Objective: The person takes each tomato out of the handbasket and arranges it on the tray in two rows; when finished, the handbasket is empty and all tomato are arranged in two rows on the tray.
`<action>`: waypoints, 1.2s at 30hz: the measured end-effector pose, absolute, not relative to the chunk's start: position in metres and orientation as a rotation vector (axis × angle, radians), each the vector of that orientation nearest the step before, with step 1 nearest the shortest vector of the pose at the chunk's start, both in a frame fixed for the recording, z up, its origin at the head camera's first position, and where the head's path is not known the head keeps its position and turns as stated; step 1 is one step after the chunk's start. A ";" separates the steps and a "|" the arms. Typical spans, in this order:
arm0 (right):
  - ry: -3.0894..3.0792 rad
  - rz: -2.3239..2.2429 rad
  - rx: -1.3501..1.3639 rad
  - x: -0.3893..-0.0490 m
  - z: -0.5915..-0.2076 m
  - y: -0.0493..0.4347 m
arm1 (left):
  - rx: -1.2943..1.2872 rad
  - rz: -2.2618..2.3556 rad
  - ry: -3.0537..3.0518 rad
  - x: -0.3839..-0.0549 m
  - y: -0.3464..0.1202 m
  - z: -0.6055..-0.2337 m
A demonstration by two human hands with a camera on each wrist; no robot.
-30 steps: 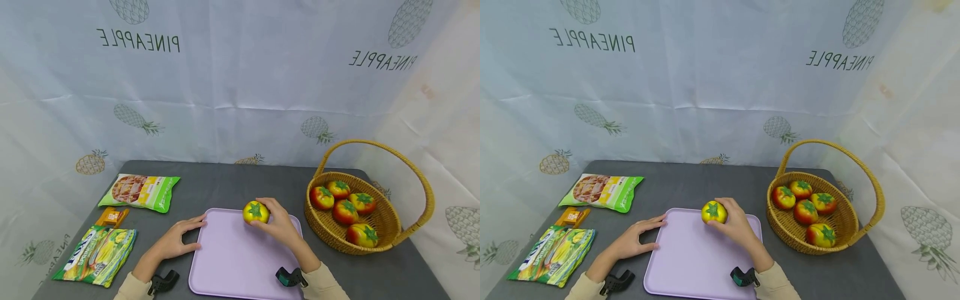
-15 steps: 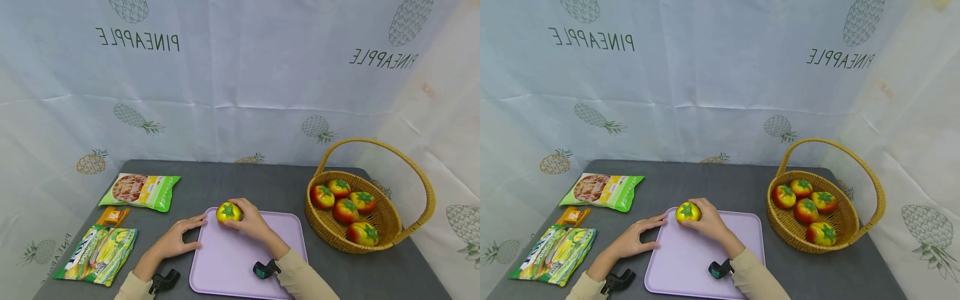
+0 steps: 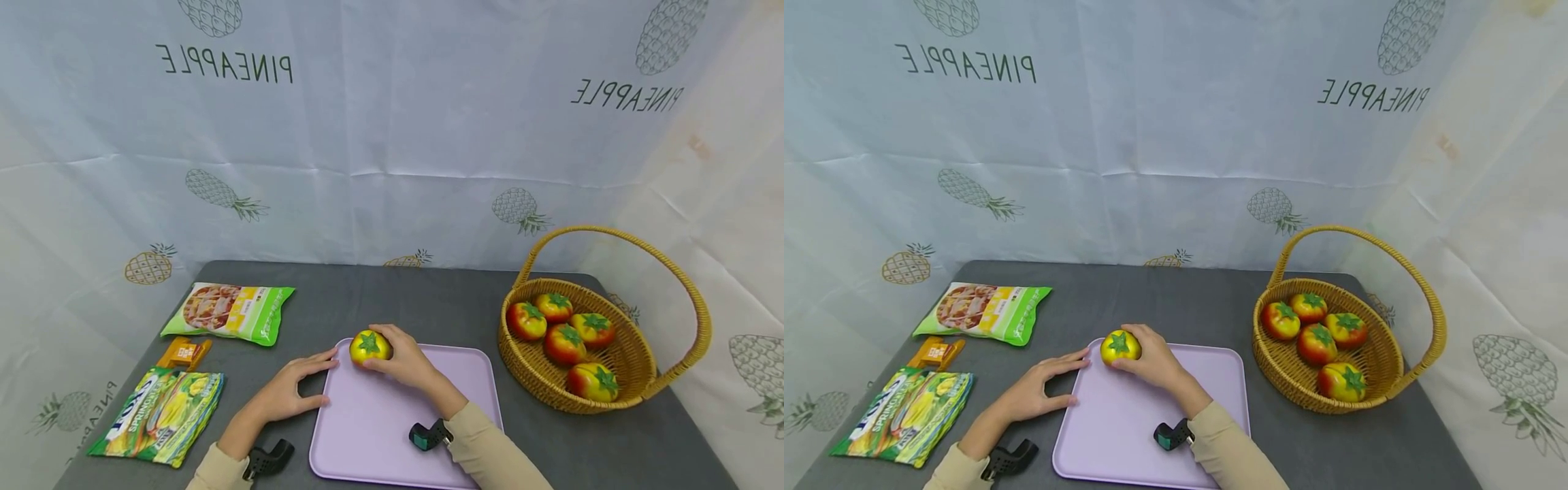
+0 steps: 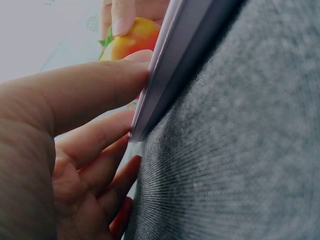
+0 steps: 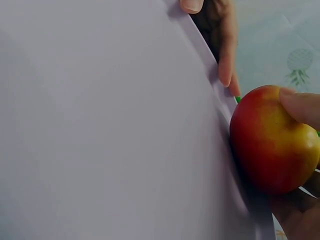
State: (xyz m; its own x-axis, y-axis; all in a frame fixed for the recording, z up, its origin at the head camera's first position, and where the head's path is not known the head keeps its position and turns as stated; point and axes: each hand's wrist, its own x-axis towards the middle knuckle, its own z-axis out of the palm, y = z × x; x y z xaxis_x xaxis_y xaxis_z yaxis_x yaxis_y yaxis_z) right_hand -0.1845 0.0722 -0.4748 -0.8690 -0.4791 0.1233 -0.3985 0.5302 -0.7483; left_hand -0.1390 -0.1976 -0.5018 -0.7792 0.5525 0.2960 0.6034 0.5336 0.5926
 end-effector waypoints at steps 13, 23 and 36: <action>2.636 -1.204 -0.732 -0.184 -0.468 0.074 | -0.999 -1.103 -2.714 -0.140 -0.199 -0.503; 2.674 -1.264 -0.697 -0.178 -0.445 0.097 | -1.000 -1.098 -2.712 -0.139 -0.199 -0.501; 2.925 -1.326 -0.606 -0.162 -0.425 0.176 | -1.010 -1.077 -2.713 -0.140 -0.198 -0.502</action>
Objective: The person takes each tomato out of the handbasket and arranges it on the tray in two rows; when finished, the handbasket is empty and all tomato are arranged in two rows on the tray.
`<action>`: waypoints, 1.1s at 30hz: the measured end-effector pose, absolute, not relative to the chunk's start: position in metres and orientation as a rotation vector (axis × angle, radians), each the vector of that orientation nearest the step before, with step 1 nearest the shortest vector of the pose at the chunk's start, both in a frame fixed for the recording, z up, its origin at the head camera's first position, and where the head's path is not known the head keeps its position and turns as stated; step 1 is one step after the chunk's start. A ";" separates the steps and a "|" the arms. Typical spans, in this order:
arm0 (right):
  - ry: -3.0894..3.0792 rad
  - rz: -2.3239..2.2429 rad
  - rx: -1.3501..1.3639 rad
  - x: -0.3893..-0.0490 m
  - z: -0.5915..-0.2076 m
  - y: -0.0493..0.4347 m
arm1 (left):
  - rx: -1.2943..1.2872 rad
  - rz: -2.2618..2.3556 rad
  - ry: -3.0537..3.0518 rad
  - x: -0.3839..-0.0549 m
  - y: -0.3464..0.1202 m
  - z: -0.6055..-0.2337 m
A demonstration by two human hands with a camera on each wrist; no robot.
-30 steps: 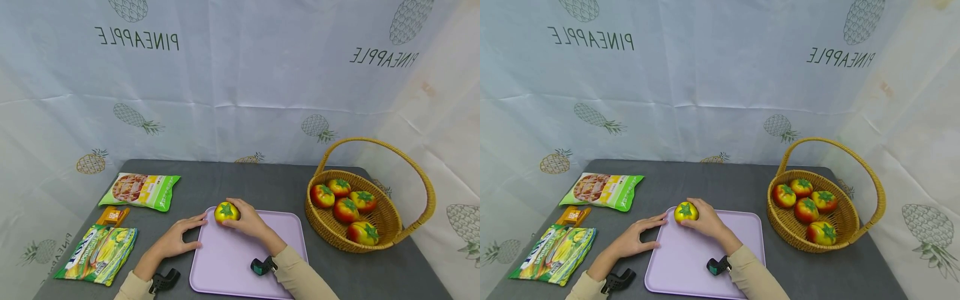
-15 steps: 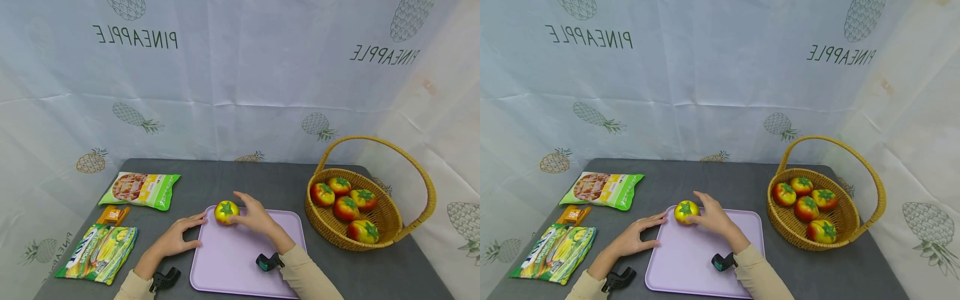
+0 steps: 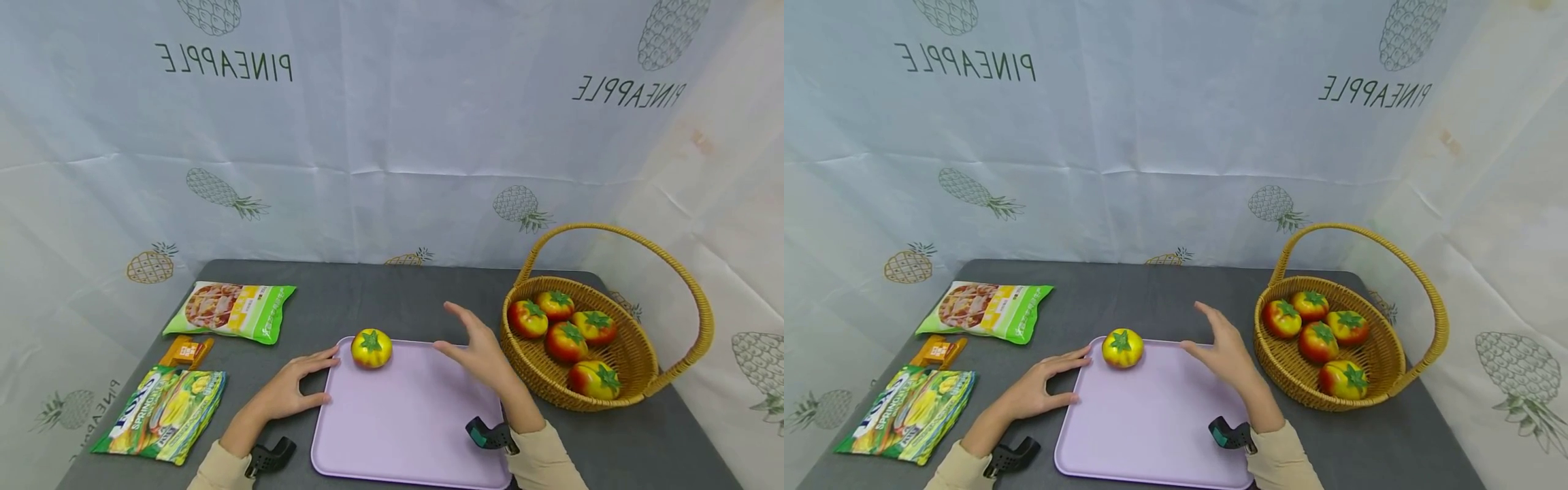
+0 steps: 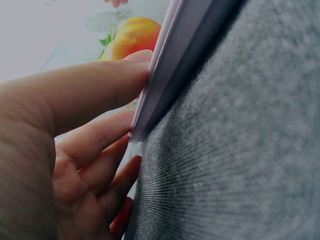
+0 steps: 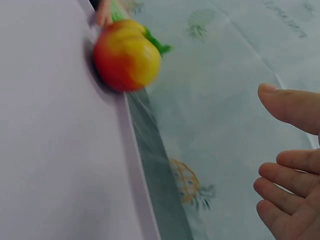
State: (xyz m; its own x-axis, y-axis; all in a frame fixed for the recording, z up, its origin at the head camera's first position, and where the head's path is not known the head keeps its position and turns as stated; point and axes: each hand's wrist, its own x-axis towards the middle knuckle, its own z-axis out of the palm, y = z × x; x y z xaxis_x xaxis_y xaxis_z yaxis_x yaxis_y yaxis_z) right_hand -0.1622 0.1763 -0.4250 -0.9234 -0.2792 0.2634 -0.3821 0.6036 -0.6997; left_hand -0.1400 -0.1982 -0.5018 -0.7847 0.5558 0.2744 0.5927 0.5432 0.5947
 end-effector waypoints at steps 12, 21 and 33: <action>-2.675 1.138 0.314 -0.151 -0.410 0.252 | -1.022 -1.093 -2.706 -0.141 -0.198 -0.500; -2.708 1.123 0.156 -0.144 -0.400 0.297 | -1.040 -1.044 -2.677 -0.140 -0.199 -0.505; -2.836 1.153 0.040 -0.144 -0.404 0.343 | -1.048 -1.094 -2.662 -0.140 -0.198 -0.503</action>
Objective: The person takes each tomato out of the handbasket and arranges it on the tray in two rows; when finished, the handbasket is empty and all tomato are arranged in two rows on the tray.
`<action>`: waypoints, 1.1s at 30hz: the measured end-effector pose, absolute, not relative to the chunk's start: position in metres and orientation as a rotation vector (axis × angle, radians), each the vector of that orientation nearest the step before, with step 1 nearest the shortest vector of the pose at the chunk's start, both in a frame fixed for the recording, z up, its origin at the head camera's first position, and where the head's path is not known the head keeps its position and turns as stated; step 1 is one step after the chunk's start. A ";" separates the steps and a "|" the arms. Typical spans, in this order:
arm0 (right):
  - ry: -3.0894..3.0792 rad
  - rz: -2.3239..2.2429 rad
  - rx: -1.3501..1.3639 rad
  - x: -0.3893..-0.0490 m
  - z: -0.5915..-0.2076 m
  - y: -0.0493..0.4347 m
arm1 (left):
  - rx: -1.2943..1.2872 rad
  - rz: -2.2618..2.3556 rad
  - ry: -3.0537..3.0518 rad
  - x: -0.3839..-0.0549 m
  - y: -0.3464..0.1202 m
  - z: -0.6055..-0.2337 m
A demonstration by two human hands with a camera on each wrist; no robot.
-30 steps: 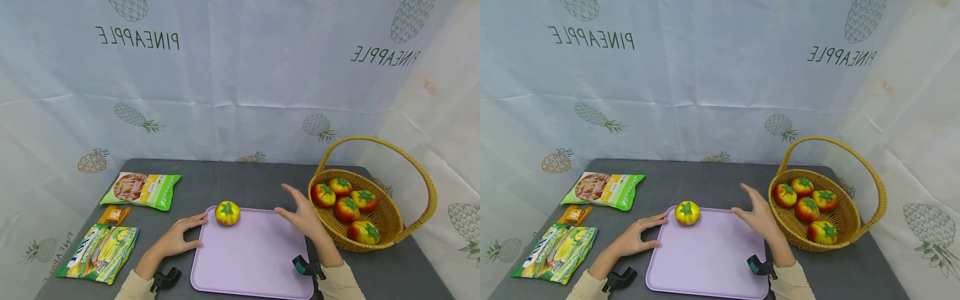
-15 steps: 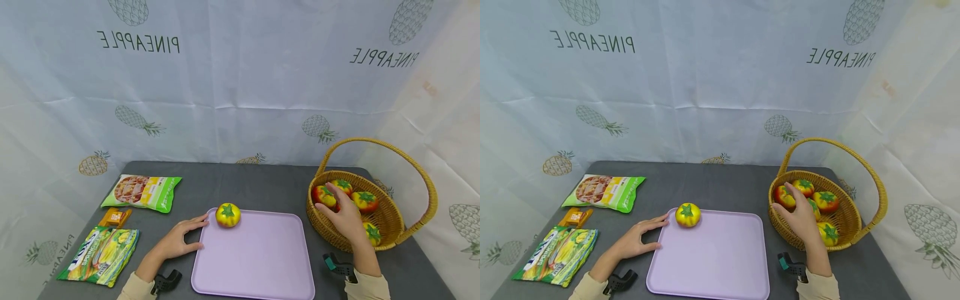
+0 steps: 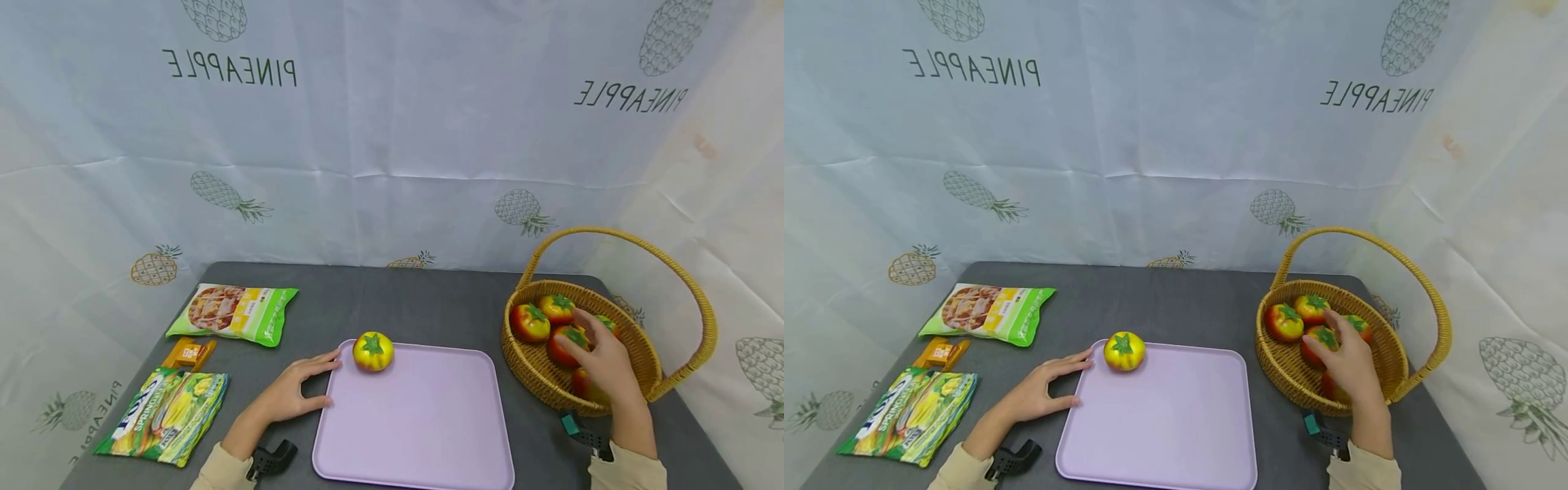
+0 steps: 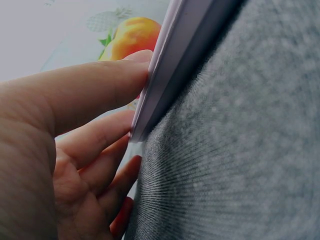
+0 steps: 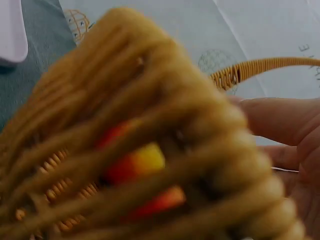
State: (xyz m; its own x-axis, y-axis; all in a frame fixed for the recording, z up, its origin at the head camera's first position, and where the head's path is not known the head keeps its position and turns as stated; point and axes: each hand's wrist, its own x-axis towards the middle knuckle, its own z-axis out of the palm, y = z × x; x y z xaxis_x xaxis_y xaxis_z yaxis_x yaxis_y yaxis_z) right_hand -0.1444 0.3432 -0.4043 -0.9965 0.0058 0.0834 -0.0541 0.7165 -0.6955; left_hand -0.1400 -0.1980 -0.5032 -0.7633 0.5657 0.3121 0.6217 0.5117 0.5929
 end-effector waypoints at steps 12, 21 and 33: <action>-3.036 0.968 0.021 -0.150 -0.407 0.359 | -1.019 -1.109 -2.696 -0.139 -0.198 -0.502; -3.119 0.896 -0.007 -0.155 -0.413 0.367 | -1.017 -1.098 -2.697 -0.139 -0.199 -0.504; -3.170 0.812 -0.030 -0.157 -0.419 0.364 | -1.020 -1.110 -2.706 -0.139 -0.199 -0.502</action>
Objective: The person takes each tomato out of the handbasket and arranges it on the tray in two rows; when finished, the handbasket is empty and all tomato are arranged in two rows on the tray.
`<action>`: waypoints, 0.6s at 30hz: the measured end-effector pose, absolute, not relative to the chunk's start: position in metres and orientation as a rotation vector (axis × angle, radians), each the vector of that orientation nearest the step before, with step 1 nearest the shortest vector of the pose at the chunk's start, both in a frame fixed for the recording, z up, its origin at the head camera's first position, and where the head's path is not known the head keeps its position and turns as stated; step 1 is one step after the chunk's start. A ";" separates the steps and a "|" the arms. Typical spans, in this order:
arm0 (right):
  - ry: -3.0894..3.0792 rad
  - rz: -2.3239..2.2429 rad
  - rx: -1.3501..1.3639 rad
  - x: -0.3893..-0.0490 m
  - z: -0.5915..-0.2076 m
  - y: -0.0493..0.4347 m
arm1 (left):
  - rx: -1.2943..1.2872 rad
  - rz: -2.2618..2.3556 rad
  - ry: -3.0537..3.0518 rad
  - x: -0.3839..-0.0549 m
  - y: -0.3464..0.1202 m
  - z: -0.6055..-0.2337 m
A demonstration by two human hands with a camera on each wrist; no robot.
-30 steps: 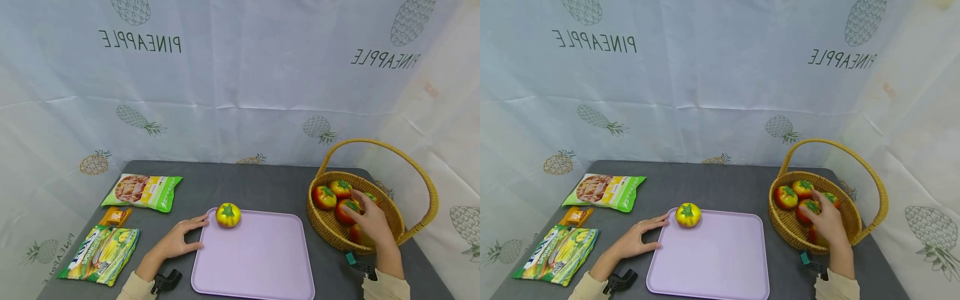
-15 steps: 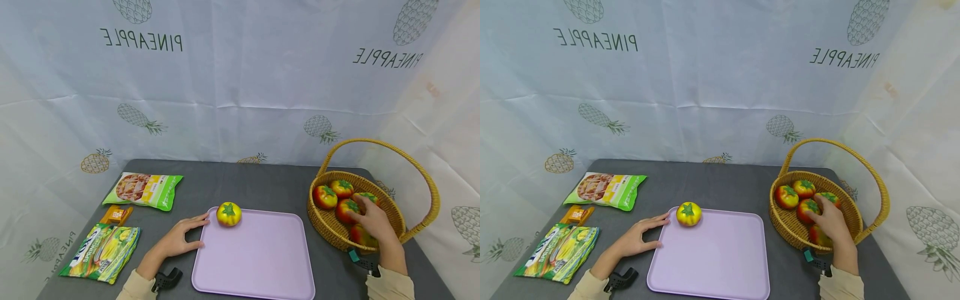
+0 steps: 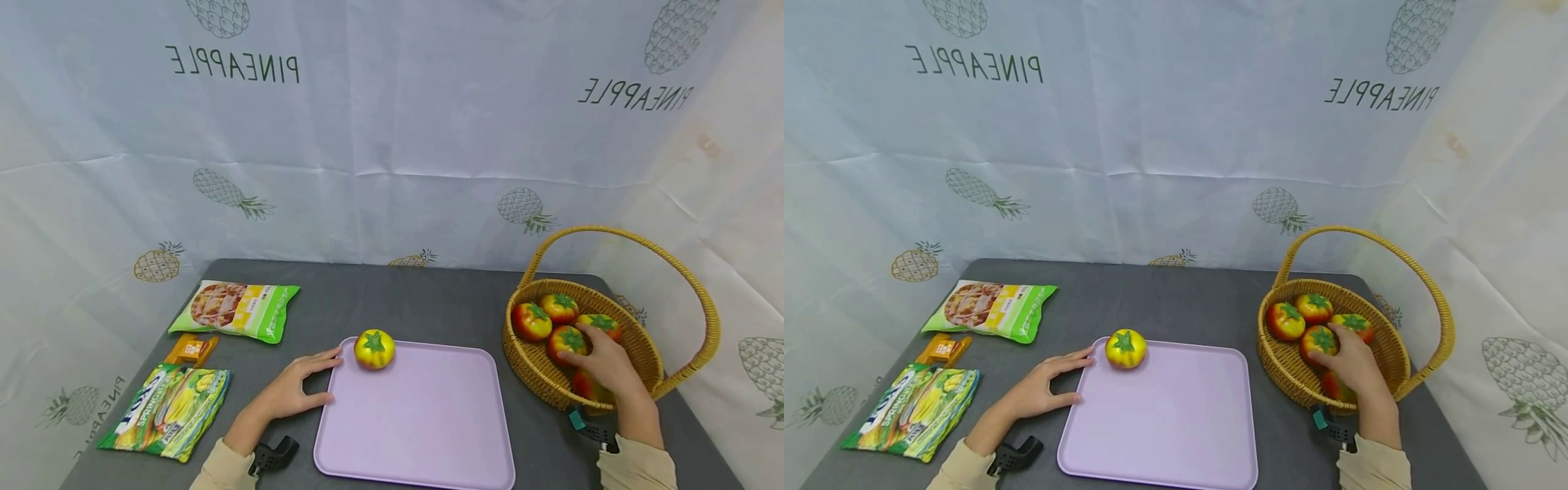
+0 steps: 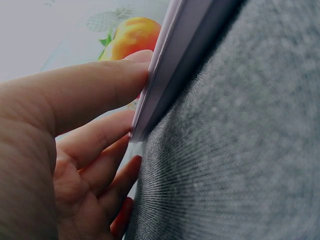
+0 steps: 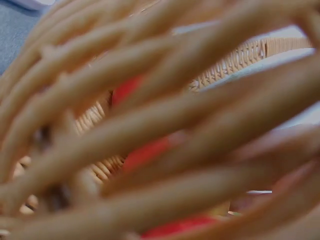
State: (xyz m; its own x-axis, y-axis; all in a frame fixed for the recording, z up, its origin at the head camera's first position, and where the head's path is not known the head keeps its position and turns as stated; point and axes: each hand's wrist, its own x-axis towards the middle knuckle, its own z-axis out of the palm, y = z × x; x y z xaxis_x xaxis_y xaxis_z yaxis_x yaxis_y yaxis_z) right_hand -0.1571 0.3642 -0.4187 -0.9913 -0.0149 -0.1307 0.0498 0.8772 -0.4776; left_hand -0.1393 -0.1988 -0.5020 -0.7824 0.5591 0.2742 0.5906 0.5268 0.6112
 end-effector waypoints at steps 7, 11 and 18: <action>2.969 -0.717 -0.008 -0.155 -0.417 0.360 | -1.048 -1.078 -2.682 -0.141 -0.199 -0.503; 3.005 -0.728 -0.004 -0.155 -0.417 0.361 | -1.063 -1.091 -2.664 -0.142 -0.199 -0.504; 3.070 -0.779 -0.009 -0.154 -0.417 0.359 | -1.054 -1.102 -2.676 -0.141 -0.199 -0.504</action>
